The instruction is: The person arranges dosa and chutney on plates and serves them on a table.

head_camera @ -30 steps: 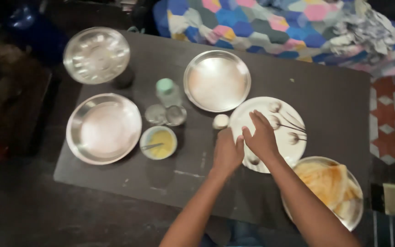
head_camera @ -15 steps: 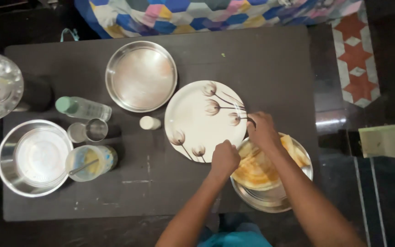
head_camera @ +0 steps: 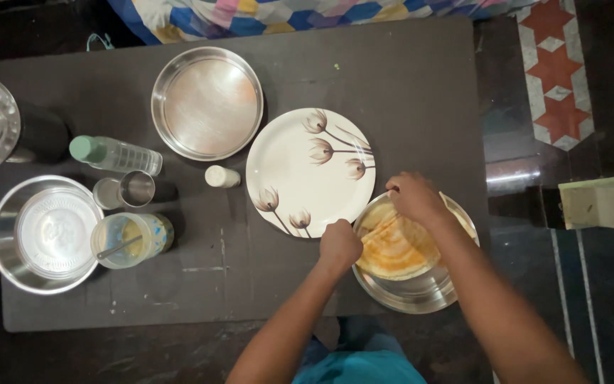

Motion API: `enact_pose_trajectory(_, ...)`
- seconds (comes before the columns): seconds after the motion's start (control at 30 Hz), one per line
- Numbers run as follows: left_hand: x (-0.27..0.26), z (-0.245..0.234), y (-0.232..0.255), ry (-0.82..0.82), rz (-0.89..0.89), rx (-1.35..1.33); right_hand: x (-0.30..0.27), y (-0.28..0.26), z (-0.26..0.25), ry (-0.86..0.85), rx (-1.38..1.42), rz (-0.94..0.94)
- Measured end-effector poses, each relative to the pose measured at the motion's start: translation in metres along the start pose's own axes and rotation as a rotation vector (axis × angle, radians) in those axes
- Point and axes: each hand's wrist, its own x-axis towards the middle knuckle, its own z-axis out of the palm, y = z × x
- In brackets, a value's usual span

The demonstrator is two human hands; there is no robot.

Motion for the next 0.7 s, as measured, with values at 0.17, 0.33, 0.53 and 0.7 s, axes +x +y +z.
enact_pose_trajectory(0.17, 0.006, 0.028, -0.02, 0.014, 0.03, -0.023, 0.003, 0.01, 0.005, -0.042, 0.011, -0.017)
enact_pose_trajectory(0.33, -0.006, 0.011, -0.006, 0.007, -0.003, -0.05, 0.003, 0.01, 0.005, -0.078, -0.043, 0.011)
enact_pose_trajectory(0.53, -0.021, 0.013, -0.006, 0.001, 0.046, -0.113, -0.032, 0.023, 0.018, 0.153, -0.176, -0.09)
enact_pose_trajectory(0.7, -0.052, 0.014, 0.003, 0.091, 0.112, -0.102, -0.1, -0.016, -0.007, 0.302, -0.124, -0.079)
